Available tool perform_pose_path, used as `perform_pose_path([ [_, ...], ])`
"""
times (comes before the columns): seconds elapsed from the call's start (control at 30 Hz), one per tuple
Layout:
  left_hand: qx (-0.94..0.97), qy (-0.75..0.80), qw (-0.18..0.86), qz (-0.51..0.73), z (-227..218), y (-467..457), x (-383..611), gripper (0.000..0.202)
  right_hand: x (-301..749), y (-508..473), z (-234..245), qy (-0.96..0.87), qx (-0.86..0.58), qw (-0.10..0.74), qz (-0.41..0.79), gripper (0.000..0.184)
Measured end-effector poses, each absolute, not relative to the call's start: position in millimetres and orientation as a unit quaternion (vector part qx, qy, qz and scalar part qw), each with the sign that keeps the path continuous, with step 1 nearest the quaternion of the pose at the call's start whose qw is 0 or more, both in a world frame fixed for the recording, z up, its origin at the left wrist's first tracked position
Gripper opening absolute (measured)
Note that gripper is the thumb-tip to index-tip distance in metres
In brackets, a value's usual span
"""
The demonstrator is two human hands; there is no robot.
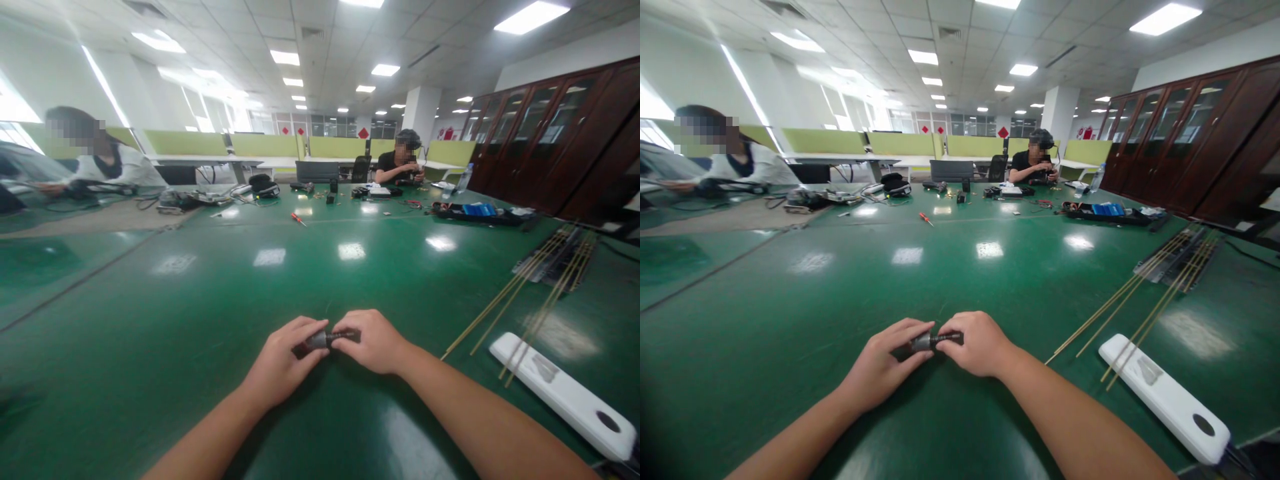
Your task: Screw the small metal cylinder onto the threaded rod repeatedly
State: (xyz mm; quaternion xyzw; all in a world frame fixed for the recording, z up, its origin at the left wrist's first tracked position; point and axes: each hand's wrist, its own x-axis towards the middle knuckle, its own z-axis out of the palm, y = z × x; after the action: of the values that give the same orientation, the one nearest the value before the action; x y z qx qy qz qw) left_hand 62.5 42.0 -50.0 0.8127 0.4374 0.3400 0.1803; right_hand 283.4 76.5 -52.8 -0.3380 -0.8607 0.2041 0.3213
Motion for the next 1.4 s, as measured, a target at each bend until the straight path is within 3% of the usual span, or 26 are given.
perform_pose_path([
  [0.2, 0.78, 0.471, 0.176, 0.374, -51.8, 43.5, 61.7, 0.025, 281.6, 74.8, -50.0, -0.852, -0.346, 0.329, 0.215, 0.012],
  [1.4, 0.784, 0.462, 0.151, 0.386, -51.1, 43.1, 59.6, 0.026, 283.7, 74.2, -49.0, -0.853, -0.353, 0.329, 0.201, 0.012],
])
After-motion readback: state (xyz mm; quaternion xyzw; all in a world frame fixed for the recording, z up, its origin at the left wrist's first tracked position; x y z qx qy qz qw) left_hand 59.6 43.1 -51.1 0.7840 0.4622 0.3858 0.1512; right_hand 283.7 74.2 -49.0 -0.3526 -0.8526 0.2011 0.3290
